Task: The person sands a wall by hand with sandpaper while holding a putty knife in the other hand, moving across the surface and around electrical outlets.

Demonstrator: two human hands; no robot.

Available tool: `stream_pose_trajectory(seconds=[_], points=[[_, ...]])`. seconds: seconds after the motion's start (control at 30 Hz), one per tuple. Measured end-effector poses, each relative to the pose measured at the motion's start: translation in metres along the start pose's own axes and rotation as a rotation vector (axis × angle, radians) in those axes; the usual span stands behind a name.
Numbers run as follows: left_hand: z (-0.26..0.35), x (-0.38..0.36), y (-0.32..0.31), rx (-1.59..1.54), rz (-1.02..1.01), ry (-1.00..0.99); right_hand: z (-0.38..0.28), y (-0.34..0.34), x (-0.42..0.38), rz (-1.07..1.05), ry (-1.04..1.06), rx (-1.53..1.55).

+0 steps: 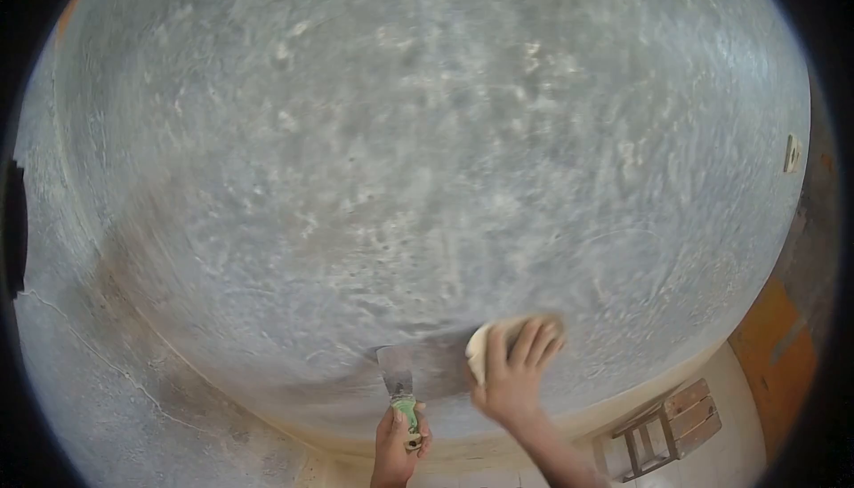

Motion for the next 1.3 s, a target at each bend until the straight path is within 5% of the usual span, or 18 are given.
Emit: stream_pose_trajectory(seconds=[0.07,0.3,0.57,0.67,0.83,0.97,1.1,1.23,1.3], points=[[0.014,0.002,0.021,0.022,-0.013,0.01,-0.021,-0.026,-0.031,-0.133,-0.08,0.078],[0.051,-0.002,0.09,0.009,-0.079,0.072,-0.078,0.044,0.127,0.229,-0.122,0.109],[0.068,-0.021,0.157,-0.136,-0.091,0.228,-0.17,-0.081,-0.046,-0.191,-0.15,0.125],[0.083,-0.023,0.175,-0.13,-0.144,0.296,-0.168,-0.047,0.026,0.064,-0.127,0.08],[0.089,-0.022,0.181,-0.138,-0.099,0.244,-0.181,-0.007,0.101,0.196,-0.126,0.107],[0.084,-0.029,0.19,-0.18,-0.162,0.213,-0.209,-0.039,0.02,-0.412,0.211,0.084],[0.088,-0.034,0.195,-0.148,-0.09,0.192,-0.186,-0.012,0.05,-0.329,0.25,-0.002],[0.095,-0.033,0.197,-0.104,-0.066,0.132,-0.139,0.009,0.112,0.244,0.018,0.017],[0.097,-0.03,0.196,-0.127,-0.087,0.143,-0.145,-0.004,0.108,0.324,-0.03,0.158]])
Point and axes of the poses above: each hand's wrist, its own x-axis towards the middle knuckle, its own y-axis out of the back of the hand, z = x × y, the point moved 1 cm from there along x, towards the middle knuckle, and after that the axes turned 7 degrees about x, right-handed, at the moved point
